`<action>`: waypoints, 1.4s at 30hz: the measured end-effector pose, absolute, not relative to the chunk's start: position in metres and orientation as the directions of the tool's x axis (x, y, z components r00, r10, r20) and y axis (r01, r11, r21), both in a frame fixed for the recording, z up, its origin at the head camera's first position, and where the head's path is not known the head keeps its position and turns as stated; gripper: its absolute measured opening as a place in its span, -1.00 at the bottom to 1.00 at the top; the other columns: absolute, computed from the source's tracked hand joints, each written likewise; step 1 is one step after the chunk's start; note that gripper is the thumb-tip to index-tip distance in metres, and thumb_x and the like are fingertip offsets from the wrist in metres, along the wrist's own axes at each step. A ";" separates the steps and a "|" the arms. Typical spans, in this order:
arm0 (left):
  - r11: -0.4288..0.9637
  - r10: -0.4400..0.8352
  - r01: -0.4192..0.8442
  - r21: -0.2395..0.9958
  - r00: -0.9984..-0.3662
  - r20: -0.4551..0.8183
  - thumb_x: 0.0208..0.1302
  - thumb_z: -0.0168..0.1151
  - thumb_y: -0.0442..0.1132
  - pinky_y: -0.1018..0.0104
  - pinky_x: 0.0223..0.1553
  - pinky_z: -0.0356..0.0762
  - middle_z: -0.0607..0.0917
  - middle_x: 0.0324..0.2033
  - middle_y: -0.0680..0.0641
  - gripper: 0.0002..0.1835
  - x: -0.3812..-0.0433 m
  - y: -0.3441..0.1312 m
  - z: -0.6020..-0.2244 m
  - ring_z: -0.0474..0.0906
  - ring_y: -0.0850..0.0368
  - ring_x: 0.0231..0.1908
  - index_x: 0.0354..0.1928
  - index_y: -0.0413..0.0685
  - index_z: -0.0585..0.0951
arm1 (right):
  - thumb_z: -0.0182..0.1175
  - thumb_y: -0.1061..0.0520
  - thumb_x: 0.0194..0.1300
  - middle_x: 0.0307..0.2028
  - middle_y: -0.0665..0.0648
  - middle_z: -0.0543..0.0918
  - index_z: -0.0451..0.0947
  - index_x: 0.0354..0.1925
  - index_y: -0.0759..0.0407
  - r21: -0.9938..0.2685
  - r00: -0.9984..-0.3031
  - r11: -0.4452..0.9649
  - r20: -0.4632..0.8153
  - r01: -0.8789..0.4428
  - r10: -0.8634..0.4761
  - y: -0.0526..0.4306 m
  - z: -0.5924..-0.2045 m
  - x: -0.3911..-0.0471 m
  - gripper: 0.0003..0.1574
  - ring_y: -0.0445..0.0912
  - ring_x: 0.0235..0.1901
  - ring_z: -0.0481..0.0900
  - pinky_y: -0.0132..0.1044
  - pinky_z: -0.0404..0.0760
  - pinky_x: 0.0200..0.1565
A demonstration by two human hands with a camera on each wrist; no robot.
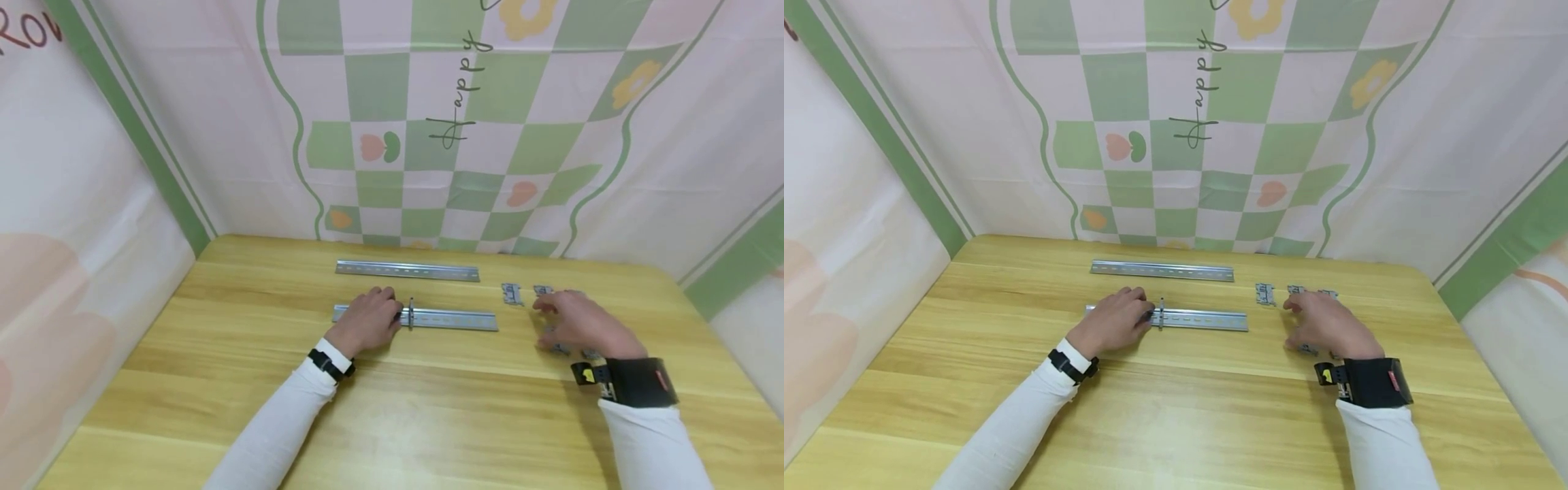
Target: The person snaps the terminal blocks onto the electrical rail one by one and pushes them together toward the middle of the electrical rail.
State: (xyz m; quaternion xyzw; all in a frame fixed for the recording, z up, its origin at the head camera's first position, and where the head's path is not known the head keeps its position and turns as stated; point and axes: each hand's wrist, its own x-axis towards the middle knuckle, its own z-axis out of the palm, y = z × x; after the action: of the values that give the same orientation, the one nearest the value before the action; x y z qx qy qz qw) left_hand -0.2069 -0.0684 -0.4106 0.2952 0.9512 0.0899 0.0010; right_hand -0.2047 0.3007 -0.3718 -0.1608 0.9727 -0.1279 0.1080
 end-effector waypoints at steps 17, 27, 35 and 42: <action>0.818 0.554 0.551 0.163 -0.832 0.033 0.45 0.25 -0.11 0.24 -0.19 0.57 0.62 -0.08 -0.04 -0.77 -0.207 -0.067 -0.410 0.50 0.08 -0.16 -0.01 -0.05 0.72 | 0.68 0.05 -0.28 -0.10 0.33 0.64 0.54 0.13 0.44 -0.280 -0.901 0.929 -0.290 -0.242 -0.322 0.310 -0.368 -0.201 0.00 0.19 -0.12 0.59 0.12 0.64 -0.12; 0.815 0.555 0.553 0.173 -0.831 0.037 0.43 0.26 -0.13 0.23 -0.18 0.59 0.62 -0.08 -0.05 -0.78 -0.207 -0.068 -0.410 0.51 0.06 -0.15 -0.03 -0.06 0.73 | 0.68 0.12 -0.30 -0.14 0.25 0.64 0.59 0.06 0.40 -0.277 -0.897 0.936 -0.321 -0.219 -0.305 0.309 -0.371 -0.204 -0.10 0.13 -0.13 0.58 0.15 0.61 -0.09; 0.817 0.552 0.550 0.172 -0.833 0.037 0.43 0.26 -0.13 0.22 -0.18 0.58 0.62 -0.08 -0.04 -0.79 -0.207 -0.068 -0.410 0.51 0.06 -0.15 -0.03 -0.05 0.73 | 0.65 0.19 -0.28 -0.17 0.19 0.63 0.63 0.01 0.36 -0.272 -0.891 0.929 -0.310 -0.250 -0.331 0.310 -0.374 -0.205 -0.20 0.09 -0.17 0.55 0.13 0.61 -0.10; 0.817 0.552 0.548 0.178 -0.833 0.032 0.43 0.27 -0.12 0.21 -0.17 0.59 0.63 -0.07 -0.05 -0.78 -0.207 -0.068 -0.410 0.52 0.06 -0.14 -0.03 -0.05 0.73 | 0.63 0.23 -0.28 -0.19 0.17 0.63 0.63 -0.02 0.36 -0.273 -0.890 0.924 -0.298 -0.266 -0.345 0.309 -0.374 -0.205 -0.24 0.07 -0.18 0.54 0.10 0.61 -0.12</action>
State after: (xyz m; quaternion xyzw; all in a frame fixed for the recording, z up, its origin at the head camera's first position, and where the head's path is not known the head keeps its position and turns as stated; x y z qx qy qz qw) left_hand -0.2072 -0.0679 -0.4095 0.2886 0.9531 0.0902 0.0105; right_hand -0.2046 0.3093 -0.3738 -0.1582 0.9655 -0.1131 0.1731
